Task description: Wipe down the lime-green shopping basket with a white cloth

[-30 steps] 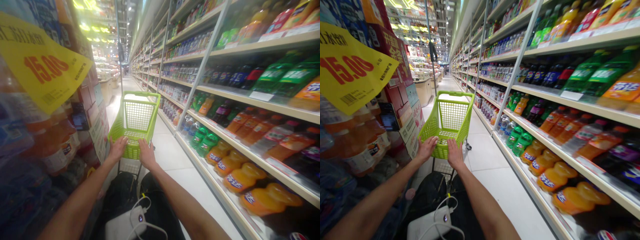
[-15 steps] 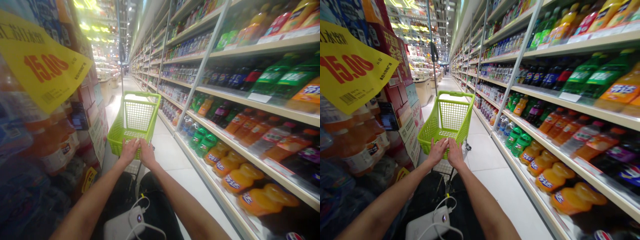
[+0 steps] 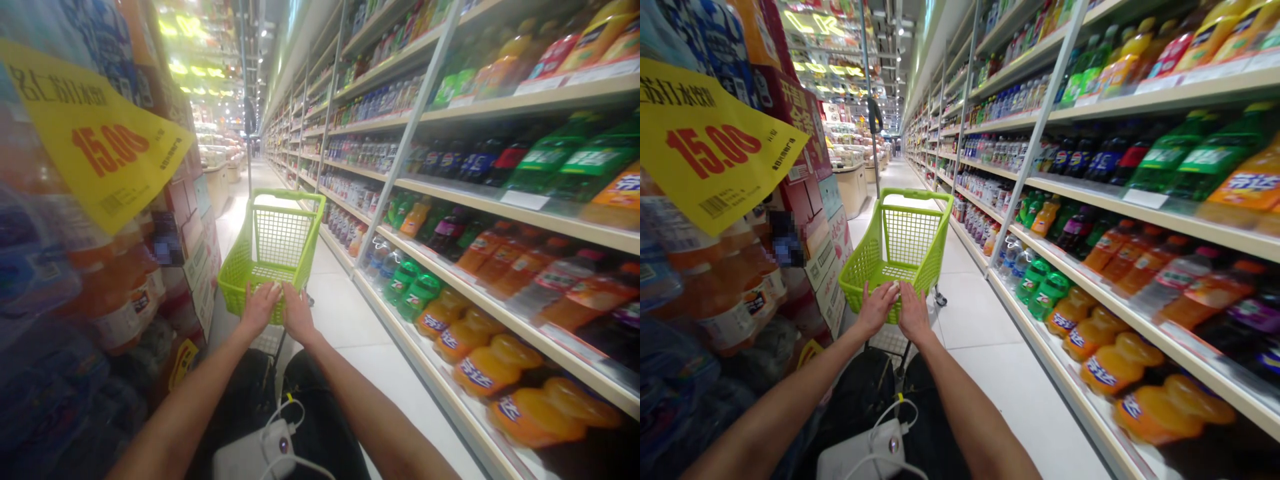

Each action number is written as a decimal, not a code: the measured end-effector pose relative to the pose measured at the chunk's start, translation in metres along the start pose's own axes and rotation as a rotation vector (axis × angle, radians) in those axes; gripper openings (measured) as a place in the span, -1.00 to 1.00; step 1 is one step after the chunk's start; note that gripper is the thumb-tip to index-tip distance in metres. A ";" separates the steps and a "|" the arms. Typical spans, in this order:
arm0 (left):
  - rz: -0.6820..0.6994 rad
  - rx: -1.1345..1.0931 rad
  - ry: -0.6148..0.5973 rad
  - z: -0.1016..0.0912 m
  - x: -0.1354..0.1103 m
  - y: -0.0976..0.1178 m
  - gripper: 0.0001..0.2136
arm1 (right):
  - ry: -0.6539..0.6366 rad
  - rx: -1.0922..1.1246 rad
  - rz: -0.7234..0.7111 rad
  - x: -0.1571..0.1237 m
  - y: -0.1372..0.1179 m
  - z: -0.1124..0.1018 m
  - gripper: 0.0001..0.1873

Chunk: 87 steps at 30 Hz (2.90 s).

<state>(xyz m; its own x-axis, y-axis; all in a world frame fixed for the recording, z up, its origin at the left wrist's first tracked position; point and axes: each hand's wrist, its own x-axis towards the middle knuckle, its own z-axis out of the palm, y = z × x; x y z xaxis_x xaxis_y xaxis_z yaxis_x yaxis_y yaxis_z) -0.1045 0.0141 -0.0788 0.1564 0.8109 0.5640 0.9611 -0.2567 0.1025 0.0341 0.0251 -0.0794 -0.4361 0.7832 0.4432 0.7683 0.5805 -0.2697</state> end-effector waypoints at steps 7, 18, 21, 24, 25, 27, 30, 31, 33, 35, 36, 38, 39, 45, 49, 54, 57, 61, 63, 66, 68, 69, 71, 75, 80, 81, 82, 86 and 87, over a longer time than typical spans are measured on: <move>-0.096 0.000 0.048 -0.014 -0.007 -0.046 -0.70 | -0.003 0.000 -0.007 0.000 0.004 -0.001 -0.27; -0.031 0.007 0.022 0.000 0.000 0.000 -0.70 | -0.020 0.035 0.006 -0.001 0.002 -0.002 -0.27; 0.045 -0.004 0.010 0.002 0.000 0.008 -0.69 | -0.001 0.040 0.012 -0.001 0.004 -0.003 -0.27; 0.013 0.022 -0.002 -0.006 -0.003 -0.008 -0.69 | 0.005 0.040 0.007 -0.001 0.004 -0.002 -0.26; -0.015 0.034 -0.004 -0.009 -0.005 -0.015 -0.69 | 0.002 0.041 0.002 -0.001 0.003 -0.002 -0.25; -0.070 0.054 -0.005 -0.013 -0.006 -0.024 -0.69 | -0.002 0.052 -0.010 0.000 0.000 -0.002 -0.25; -0.114 0.056 -0.001 -0.010 -0.005 -0.021 -0.69 | 0.019 0.076 -0.015 0.000 -0.006 -0.001 -0.26; -0.112 0.047 -0.003 -0.007 -0.004 -0.016 -0.69 | 0.030 0.085 -0.021 0.000 -0.008 -0.001 -0.27; -0.088 0.015 -0.028 0.000 -0.001 -0.004 -0.68 | 0.045 0.105 -0.051 0.000 -0.011 -0.002 -0.31; -0.048 -0.027 -0.083 0.003 0.000 0.004 -0.63 | 0.045 0.121 -0.079 0.000 -0.014 -0.003 -0.35; -0.027 -0.047 -0.118 0.002 0.001 0.006 -0.59 | 0.041 0.125 -0.087 0.001 -0.016 -0.004 -0.37; 0.016 -0.066 -0.182 -0.006 -0.001 0.002 -0.52 | 0.029 0.121 -0.094 0.003 -0.018 -0.006 -0.40; 0.035 -0.058 -0.205 -0.011 -0.002 -0.003 -0.49 | 0.020 0.113 -0.100 0.004 -0.020 -0.006 -0.42; -0.058 0.126 -0.186 -0.033 -0.019 -0.056 -0.46 | -0.009 0.016 -0.092 0.012 -0.030 -0.004 -0.57; -0.215 0.222 -0.185 -0.021 -0.023 -0.075 -0.42 | 0.008 -0.040 -0.072 0.022 -0.039 -0.004 -0.63; -0.230 0.276 -0.198 -0.008 -0.018 -0.067 -0.45 | -0.063 -0.085 -0.075 0.040 -0.045 -0.005 -0.61; -0.209 0.279 -0.194 -0.006 -0.013 -0.056 -0.45 | -0.114 -0.139 -0.060 0.044 -0.035 -0.007 -0.63; -0.190 0.246 -0.219 -0.009 -0.006 -0.041 -0.48 | -0.130 -0.187 -0.111 0.036 -0.003 -0.013 -0.66; -0.151 0.214 -0.252 -0.012 -0.001 -0.035 -0.50 | -0.094 -0.202 -0.110 0.027 0.017 -0.017 -0.67; -0.104 0.180 -0.298 -0.015 0.005 -0.030 -0.52 | 0.006 -0.224 -0.088 0.014 0.049 -0.020 -0.68; -0.092 0.176 -0.309 -0.013 0.008 -0.027 -0.51 | 0.070 -0.229 -0.080 0.007 0.065 -0.020 -0.67; -0.089 0.176 -0.312 -0.011 0.010 -0.026 -0.50 | 0.095 -0.228 -0.079 0.005 0.071 -0.019 -0.67; -0.094 0.174 -0.331 -0.008 0.013 -0.022 -0.49 | 0.135 -0.220 -0.071 0.003 0.079 -0.017 -0.67; -0.098 0.177 -0.357 -0.005 0.024 -0.014 -0.50 | 0.159 -0.199 -0.079 0.005 0.089 -0.012 -0.68; -0.012 0.163 -0.355 -0.010 0.042 -0.009 -0.53 | 0.112 -0.153 -0.158 0.007 0.108 -0.013 -0.67; -0.005 0.161 -0.355 -0.011 0.044 -0.007 -0.53 | 0.101 -0.151 -0.159 0.007 0.113 -0.015 -0.67; -0.001 0.161 -0.355 -0.011 0.047 -0.004 -0.54 | 0.093 -0.153 -0.155 0.008 0.117 -0.017 -0.68; 0.017 0.158 -0.353 -0.005 0.050 0.010 -0.54 | 0.074 -0.175 -0.141 0.010 0.136 -0.028 -0.70; 0.024 0.159 -0.355 -0.003 0.050 0.013 -0.53 | 0.072 -0.182 -0.135 0.010 0.139 -0.030 -0.70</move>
<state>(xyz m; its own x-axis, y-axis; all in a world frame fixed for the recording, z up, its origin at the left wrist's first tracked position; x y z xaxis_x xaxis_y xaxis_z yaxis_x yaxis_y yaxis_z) -0.0845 0.0498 -0.0462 0.2216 0.9443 0.2433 0.9751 -0.2157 -0.0510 0.1510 0.1073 -0.0866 -0.5108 0.6798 0.5263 0.7802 0.6237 -0.0483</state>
